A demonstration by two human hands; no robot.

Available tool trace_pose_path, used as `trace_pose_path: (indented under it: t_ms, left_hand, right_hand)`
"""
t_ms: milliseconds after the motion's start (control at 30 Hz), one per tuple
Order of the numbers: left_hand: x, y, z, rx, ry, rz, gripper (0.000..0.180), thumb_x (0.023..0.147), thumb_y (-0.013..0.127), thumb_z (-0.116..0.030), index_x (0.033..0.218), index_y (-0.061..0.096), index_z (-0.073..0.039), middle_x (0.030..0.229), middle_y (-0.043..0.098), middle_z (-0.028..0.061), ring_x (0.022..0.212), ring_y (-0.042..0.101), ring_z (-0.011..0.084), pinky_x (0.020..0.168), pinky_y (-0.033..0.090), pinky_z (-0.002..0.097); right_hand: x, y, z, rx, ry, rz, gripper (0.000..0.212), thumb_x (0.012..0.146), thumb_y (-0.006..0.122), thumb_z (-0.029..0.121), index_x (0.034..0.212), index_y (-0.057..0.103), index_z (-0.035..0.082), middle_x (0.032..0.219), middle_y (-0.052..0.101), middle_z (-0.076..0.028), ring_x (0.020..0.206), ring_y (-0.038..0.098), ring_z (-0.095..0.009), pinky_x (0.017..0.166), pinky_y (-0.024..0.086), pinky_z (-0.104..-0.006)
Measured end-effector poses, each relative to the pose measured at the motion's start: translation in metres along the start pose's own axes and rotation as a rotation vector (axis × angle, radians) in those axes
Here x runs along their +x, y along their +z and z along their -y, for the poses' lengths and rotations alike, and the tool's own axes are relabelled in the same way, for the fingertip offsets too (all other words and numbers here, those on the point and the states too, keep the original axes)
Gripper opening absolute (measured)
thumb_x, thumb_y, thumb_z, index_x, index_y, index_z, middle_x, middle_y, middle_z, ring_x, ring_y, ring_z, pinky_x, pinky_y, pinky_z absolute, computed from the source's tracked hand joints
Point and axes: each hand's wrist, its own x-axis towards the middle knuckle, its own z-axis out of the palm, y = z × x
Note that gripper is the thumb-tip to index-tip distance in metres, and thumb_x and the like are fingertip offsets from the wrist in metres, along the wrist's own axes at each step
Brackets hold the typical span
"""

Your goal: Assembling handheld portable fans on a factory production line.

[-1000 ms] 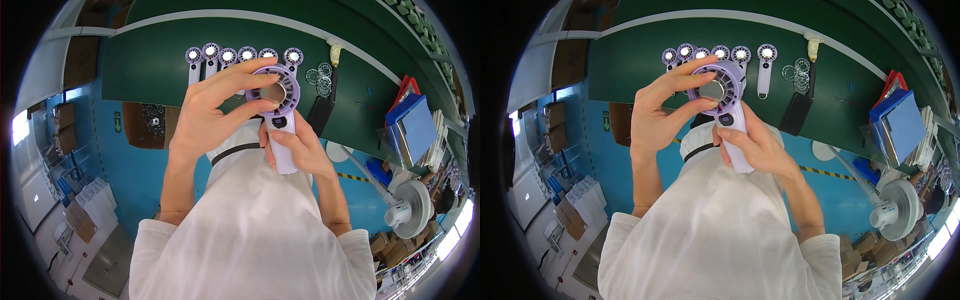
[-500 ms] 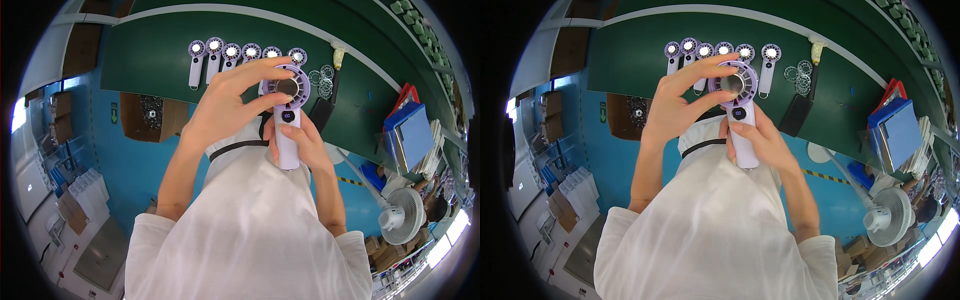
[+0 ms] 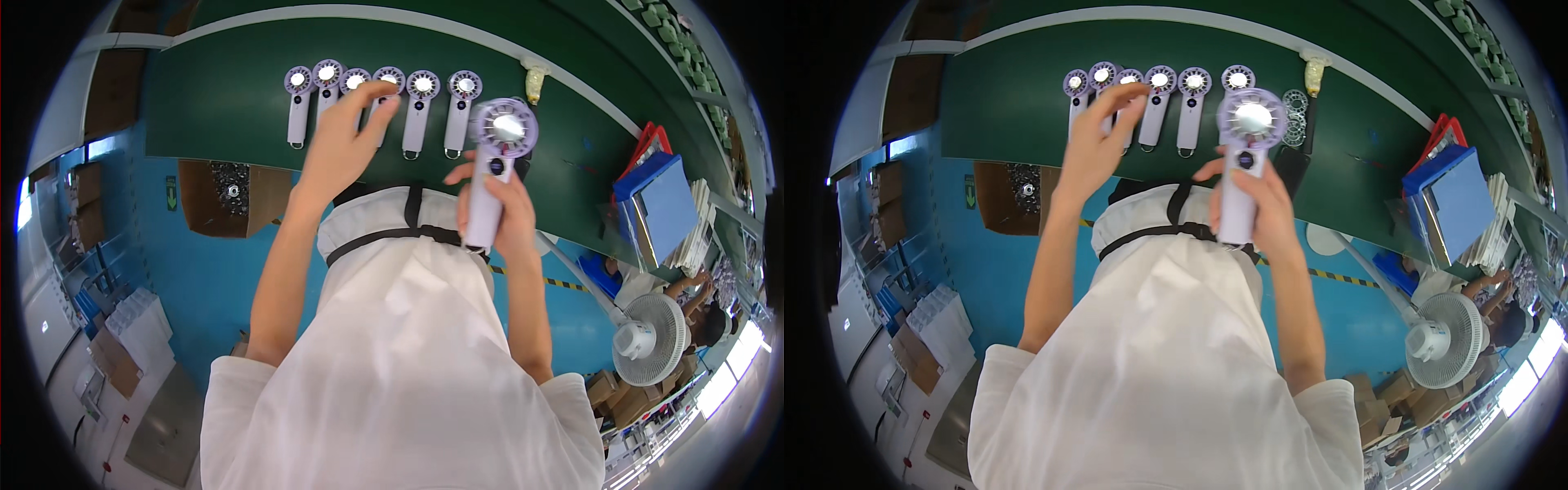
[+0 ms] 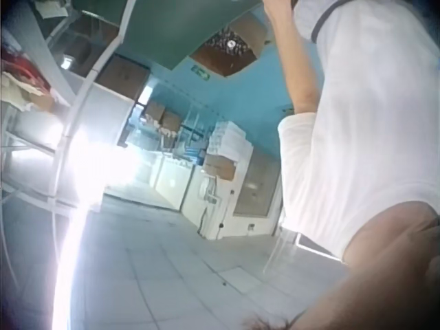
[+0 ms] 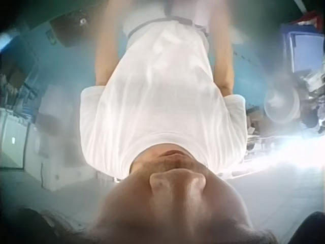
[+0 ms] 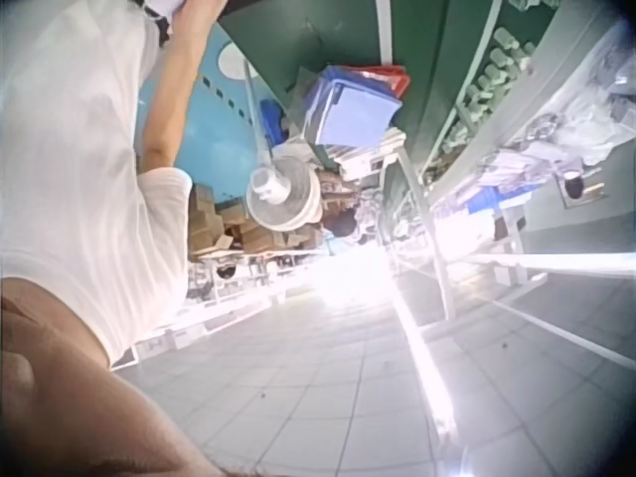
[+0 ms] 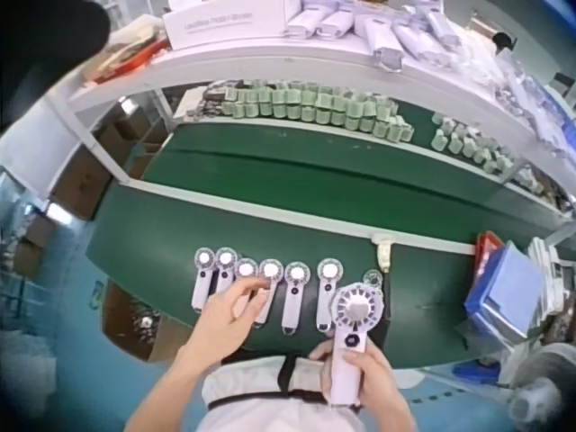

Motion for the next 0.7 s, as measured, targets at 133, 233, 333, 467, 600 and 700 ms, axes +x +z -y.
trace_pose_path:
  t_ms: [133, 233, 333, 467, 600, 700]
  left_hand:
    - [0.006, 0.042, 0.07, 0.124, -0.02, 0.14, 0.031, 0.094, 0.063, -0.025, 0.112, 0.063, 0.0, 0.107, 0.069, 0.0182, 0.1, 0.065, 0.0354, 0.087, 0.051, 0.0405]
    - [0.012, 0.072, 0.105, 0.351, 0.094, 0.089, 0.032, 0.089, 0.067, -0.023, 0.112, 0.062, -0.001, 0.107, 0.067, 0.0172, 0.103, 0.062, 0.0353, 0.088, 0.049, 0.0437]
    - [0.03, 0.088, 0.117, 0.403, 0.162, 0.037, 0.044, 0.081, 0.075, -0.021, 0.117, 0.058, 0.0, 0.115, 0.06, 0.0184, 0.112, 0.054, 0.0379, 0.094, 0.045, 0.0455]
    - [0.064, 0.105, 0.131, 0.605, 0.324, -0.093, 0.072, 0.073, 0.083, -0.027, 0.131, 0.048, -0.003, 0.129, 0.046, 0.0229, 0.126, 0.041, 0.043, 0.108, 0.031, 0.0558]
    - [0.084, 0.12, 0.143, 0.706, 0.322, -0.047, 0.076, 0.075, 0.081, -0.035, 0.135, 0.044, -0.007, 0.127, 0.05, 0.019, 0.13, 0.042, 0.0386, 0.114, 0.023, 0.0601]
    - [0.086, 0.116, 0.15, 0.807, 0.23, 0.086, 0.072, 0.077, 0.079, -0.033, 0.137, 0.044, -0.014, 0.123, 0.055, 0.0131, 0.129, 0.043, 0.0319, 0.115, 0.022, 0.0582]
  right_hand:
    - [0.003, -0.042, -0.005, -0.044, -0.063, -0.177, 0.044, 0.096, 0.046, 0.024, 0.131, 0.043, -0.003, 0.111, 0.062, -0.021, 0.058, 0.055, -0.02, 0.049, 0.047, -0.0329]
    - [0.002, -0.062, -0.008, -0.041, -0.046, -0.259, 0.044, 0.097, 0.047, 0.027, 0.131, 0.043, -0.001, 0.114, 0.063, -0.019, 0.061, 0.055, -0.019, 0.051, 0.048, -0.0322]
    - [0.0, -0.072, -0.011, -0.027, -0.031, -0.264, 0.043, 0.097, 0.046, 0.026, 0.13, 0.042, -0.001, 0.115, 0.063, -0.02, 0.061, 0.056, -0.02, 0.052, 0.049, -0.0326]
    - [0.005, -0.077, -0.021, -0.016, -0.008, -0.24, 0.039, 0.098, 0.046, 0.026, 0.127, 0.042, 0.0, 0.117, 0.062, -0.022, 0.064, 0.059, -0.021, 0.053, 0.051, -0.0339]
    - [0.013, -0.062, -0.02, -0.033, 0.031, -0.235, 0.035, 0.099, 0.047, 0.021, 0.126, 0.042, 0.0, 0.118, 0.062, -0.025, 0.066, 0.061, -0.023, 0.054, 0.051, -0.0351]
    - [0.021, -0.061, -0.025, 0.008, 0.02, -0.207, 0.033, 0.098, 0.048, 0.018, 0.126, 0.043, 0.001, 0.12, 0.062, -0.026, 0.07, 0.065, -0.025, 0.055, 0.053, -0.0356]
